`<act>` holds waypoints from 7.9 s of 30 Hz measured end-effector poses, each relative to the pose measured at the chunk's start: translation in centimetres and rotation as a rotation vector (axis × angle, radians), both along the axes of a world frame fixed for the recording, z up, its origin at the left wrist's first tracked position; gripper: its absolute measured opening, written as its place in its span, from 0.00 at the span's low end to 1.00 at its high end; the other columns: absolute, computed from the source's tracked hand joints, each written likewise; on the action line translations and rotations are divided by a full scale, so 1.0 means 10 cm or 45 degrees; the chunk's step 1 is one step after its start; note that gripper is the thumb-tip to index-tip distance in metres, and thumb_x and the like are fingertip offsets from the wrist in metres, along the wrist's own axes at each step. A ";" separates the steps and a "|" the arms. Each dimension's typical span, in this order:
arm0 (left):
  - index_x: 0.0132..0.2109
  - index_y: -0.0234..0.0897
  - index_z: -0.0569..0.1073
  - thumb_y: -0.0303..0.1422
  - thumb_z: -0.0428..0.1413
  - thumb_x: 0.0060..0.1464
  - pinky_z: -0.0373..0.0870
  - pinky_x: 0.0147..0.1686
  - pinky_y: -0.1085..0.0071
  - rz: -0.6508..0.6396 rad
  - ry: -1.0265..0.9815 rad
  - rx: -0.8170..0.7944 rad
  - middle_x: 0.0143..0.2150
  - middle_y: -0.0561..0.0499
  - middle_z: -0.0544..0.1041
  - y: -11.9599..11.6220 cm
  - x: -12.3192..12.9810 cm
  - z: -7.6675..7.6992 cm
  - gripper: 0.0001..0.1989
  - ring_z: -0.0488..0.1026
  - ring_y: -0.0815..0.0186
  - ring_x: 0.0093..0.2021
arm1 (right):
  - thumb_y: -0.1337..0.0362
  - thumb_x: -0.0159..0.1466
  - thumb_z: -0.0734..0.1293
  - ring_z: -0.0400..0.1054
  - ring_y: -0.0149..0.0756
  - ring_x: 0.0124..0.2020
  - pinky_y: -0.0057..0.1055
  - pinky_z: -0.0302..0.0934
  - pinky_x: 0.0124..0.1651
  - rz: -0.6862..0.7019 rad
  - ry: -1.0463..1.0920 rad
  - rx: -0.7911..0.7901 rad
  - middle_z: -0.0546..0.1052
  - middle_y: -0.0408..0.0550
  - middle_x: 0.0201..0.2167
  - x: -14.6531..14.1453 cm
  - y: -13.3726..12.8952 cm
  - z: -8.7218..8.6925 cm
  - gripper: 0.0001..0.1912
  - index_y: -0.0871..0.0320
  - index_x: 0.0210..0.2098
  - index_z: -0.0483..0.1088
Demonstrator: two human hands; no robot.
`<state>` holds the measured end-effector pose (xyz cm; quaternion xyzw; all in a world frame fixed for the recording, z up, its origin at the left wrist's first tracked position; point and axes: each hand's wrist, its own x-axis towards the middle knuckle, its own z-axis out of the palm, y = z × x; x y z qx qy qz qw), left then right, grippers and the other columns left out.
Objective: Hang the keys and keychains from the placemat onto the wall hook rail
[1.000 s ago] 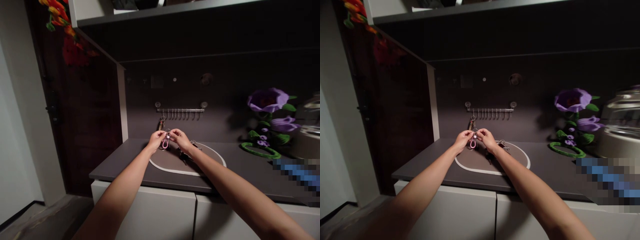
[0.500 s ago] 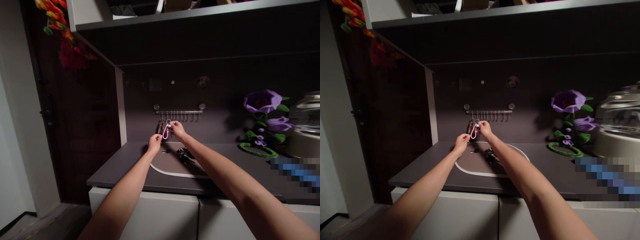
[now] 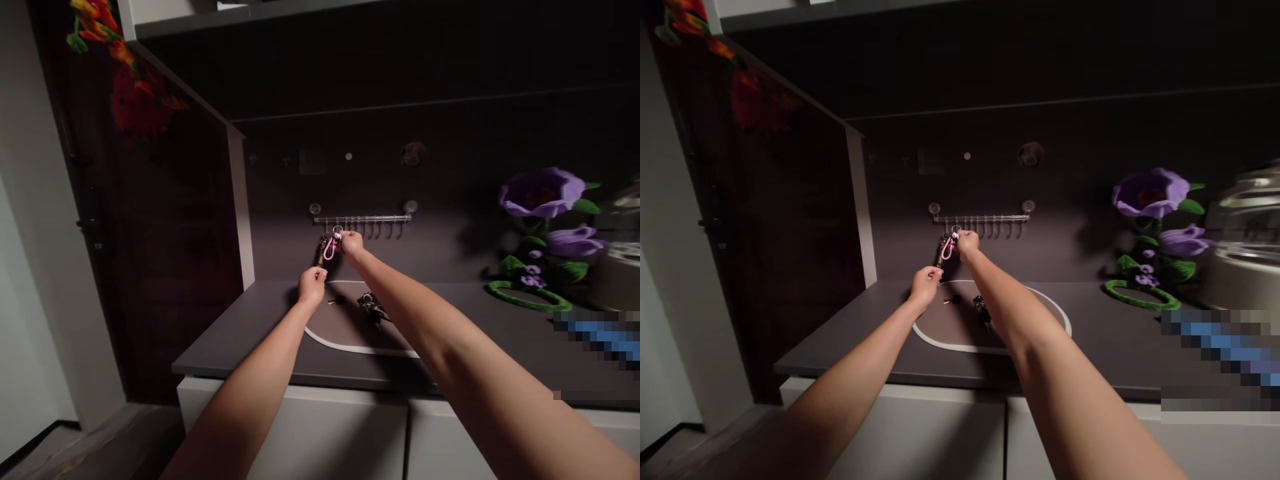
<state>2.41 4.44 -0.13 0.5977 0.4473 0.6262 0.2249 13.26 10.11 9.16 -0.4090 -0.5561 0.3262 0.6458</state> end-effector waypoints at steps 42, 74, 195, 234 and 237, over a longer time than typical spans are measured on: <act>0.30 0.33 0.74 0.28 0.52 0.49 0.64 0.32 0.73 0.019 0.269 -0.019 0.26 0.51 0.74 -0.04 -0.04 -0.03 0.06 0.69 0.69 0.28 | 0.70 0.52 0.65 0.65 0.28 0.28 0.24 0.60 0.33 -0.063 -0.064 -0.221 0.72 0.47 0.27 0.22 -0.13 -0.31 0.15 0.64 0.40 0.68; 0.38 0.36 0.77 0.30 0.51 0.52 0.63 0.44 0.70 -0.008 1.165 0.098 0.39 0.45 0.75 -0.02 0.02 -0.13 0.11 0.69 0.63 0.41 | 0.66 0.58 0.62 0.69 0.35 0.36 0.25 0.56 0.38 -0.152 -1.667 0.140 0.77 0.50 0.35 0.63 -0.89 -0.80 0.10 0.56 0.36 0.75; 0.34 0.37 0.68 0.29 0.42 0.57 0.60 0.34 0.73 0.097 0.816 0.210 0.28 0.50 0.72 -0.18 0.20 -0.05 0.11 0.68 0.68 0.31 | 0.64 0.53 0.60 0.68 0.32 0.27 0.28 0.61 0.33 -0.433 -0.105 0.074 0.73 0.47 0.24 0.32 0.36 -0.14 0.06 0.60 0.27 0.67; 0.38 0.32 0.72 0.27 0.53 0.48 0.65 0.31 0.74 -0.134 0.539 -0.153 0.29 0.51 0.73 -0.20 0.27 0.08 0.08 0.67 0.72 0.27 | 0.67 0.56 0.62 0.67 0.27 0.25 0.25 0.58 0.29 0.083 -0.181 -0.055 0.73 0.46 0.27 0.66 -0.61 -0.13 0.02 0.60 0.30 0.64; 0.36 0.33 0.72 0.26 0.55 0.46 0.65 0.32 0.74 -0.144 0.540 -0.251 0.27 0.52 0.72 -0.22 0.33 0.18 0.07 0.66 0.72 0.26 | 0.67 0.57 0.62 0.68 0.28 0.27 0.25 0.60 0.31 0.106 -0.261 -0.011 0.74 0.47 0.27 0.77 -0.74 -0.26 0.03 0.60 0.31 0.64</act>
